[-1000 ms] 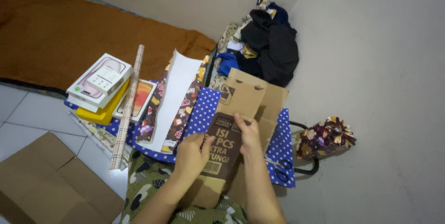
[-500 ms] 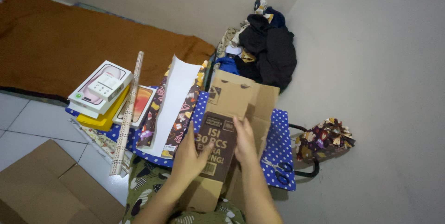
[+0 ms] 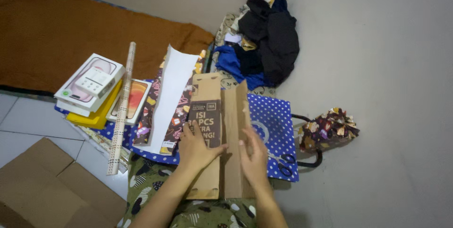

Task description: The person folds a flat cardboard sheet into a rectangular box shape, aligns the edges, and secures the seam with clear adhesive tape. The person repeatedly adjusts the box and applies tape to the bottom and side seams to hold the structure together.

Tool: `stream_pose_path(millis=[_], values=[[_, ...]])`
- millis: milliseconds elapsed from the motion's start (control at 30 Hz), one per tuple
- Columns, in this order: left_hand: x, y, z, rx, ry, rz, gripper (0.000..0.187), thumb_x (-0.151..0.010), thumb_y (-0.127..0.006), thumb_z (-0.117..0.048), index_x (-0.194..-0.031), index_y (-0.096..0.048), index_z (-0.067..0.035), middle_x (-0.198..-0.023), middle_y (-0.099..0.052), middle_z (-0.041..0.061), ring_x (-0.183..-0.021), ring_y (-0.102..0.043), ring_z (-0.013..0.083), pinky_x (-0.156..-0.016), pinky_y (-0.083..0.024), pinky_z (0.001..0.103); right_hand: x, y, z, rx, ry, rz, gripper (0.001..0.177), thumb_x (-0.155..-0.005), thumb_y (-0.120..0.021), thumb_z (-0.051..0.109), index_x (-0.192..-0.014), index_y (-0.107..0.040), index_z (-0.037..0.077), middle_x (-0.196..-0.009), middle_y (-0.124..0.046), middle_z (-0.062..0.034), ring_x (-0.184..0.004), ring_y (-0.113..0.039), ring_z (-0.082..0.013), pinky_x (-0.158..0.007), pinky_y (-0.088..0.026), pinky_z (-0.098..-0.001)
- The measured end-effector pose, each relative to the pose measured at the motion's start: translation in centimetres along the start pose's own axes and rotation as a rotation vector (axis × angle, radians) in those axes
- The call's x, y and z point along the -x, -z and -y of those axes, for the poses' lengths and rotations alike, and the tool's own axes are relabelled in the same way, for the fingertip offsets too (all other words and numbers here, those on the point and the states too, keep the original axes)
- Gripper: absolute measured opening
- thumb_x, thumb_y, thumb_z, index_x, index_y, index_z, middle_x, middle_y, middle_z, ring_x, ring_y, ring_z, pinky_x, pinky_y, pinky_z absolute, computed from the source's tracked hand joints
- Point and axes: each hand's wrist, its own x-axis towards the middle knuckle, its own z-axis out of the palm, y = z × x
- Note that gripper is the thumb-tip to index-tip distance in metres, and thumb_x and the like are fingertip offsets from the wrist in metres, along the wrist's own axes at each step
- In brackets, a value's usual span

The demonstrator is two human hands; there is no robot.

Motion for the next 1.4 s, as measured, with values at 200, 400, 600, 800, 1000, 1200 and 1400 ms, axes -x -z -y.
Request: stream_pose_path(millis=[200, 400, 600, 800, 1000, 1200, 1400], values=[[-0.8, -1.2, 0.5, 0.036, -0.043, -0.024, 0.128, -0.064, -0.085, -0.064, -0.148, -0.028, 0.013, -0.147, -0.026, 0.043, -0.133, -0.035, 0.0579, -0.109, -0.038, 0.051, 0.5, 1.4, -4.6, -0.318, -0.496, 0.213, 0.078, -0.091, -0.072, 0.020, -0.154, -0.027, 0.010, -0.152, -0.040, -0.0198, -0.137, -0.046, -0.0286, -0.111, -0.041, -0.0416], [-0.7, -2.1, 0.1, 0.050, -0.155, -0.081, 0.116, -0.071, -0.080, -0.063, -0.146, -0.035, 0.012, -0.148, -0.024, 0.045, -0.129, -0.038, 0.0588, -0.109, -0.037, 0.053, 1.1, 0.1, -4.6, -0.631, -0.388, 0.238, 0.056, -0.094, -0.057, 0.006, -0.149, -0.047, 0.006, -0.129, -0.069, -0.0166, -0.115, -0.065, -0.0202, -0.095, -0.052, -0.0315], [0.1, -3.3, -0.8, -0.028, -0.256, -0.138, 0.095, -0.076, -0.080, -0.049, -0.143, -0.045, 0.010, -0.146, -0.027, 0.047, -0.123, -0.041, 0.0609, -0.106, -0.038, 0.056, 0.1, 0.1, -2.8, -0.587, -0.406, 0.233, 0.052, -0.097, -0.054, 0.004, -0.149, -0.050, 0.006, -0.112, -0.077, -0.0109, -0.097, -0.068, -0.0125, -0.083, -0.054, -0.0259], [-0.2, -4.3, -1.1, -0.016, -0.277, -0.199, 0.087, -0.075, -0.078, -0.039, -0.140, -0.048, 0.010, -0.147, -0.027, 0.046, -0.115, -0.046, 0.0557, -0.100, -0.041, 0.054, -0.9, 0.1, -3.3, -0.697, -0.388, 0.269, 0.054, -0.096, -0.057, 0.004, -0.150, -0.049, 0.005, -0.114, -0.075, -0.0106, -0.096, -0.068, -0.0123, -0.083, -0.054, -0.0260], [-1.2, -6.5, -0.8, 0.059, -0.210, -0.179, 0.087, -0.074, -0.079, -0.036, -0.143, -0.048, 0.007, -0.152, -0.021, 0.042, -0.122, -0.038, 0.0585, -0.101, -0.036, 0.062, -1.6, 0.1, -5.5, -0.768, -0.449, 0.323, 0.061, -0.089, -0.063, 0.000, -0.148, -0.051, 0.004, -0.127, -0.072, -0.0128, -0.105, -0.068, -0.0148, -0.089, -0.055, -0.0282], [-2.1, -9.3, 0.4, 0.165, -0.185, -0.233, 0.068, -0.079, -0.074, -0.028, -0.140, -0.058, -0.004, -0.160, -0.023, 0.030, -0.131, -0.033, 0.0520, -0.107, -0.031, 0.061, -2.1, 0.0, -6.5, -0.760, -0.354, 0.329, 0.060, -0.090, -0.069, 0.004, -0.147, -0.052, 0.003, -0.145, -0.062, -0.0143, -0.128, -0.061, -0.0190, -0.106, -0.048, -0.0312], [-3.5, -11.2, 1.5, 0.438, -0.116, -0.255, 0.054, -0.090, -0.068, -0.026, -0.141, -0.060, -0.009, -0.164, -0.034, 0.015, -0.133, -0.035, 0.0434, -0.113, -0.027, 0.057, -1.0, -1.8, -4.6, -0.264, -0.365, 0.315, 0.059, -0.089, -0.074, 0.027, -0.146, -0.058, 0.022, -0.150, -0.057, -0.0128, -0.135, -0.054, -0.0274, -0.113, -0.041, -0.0397]])
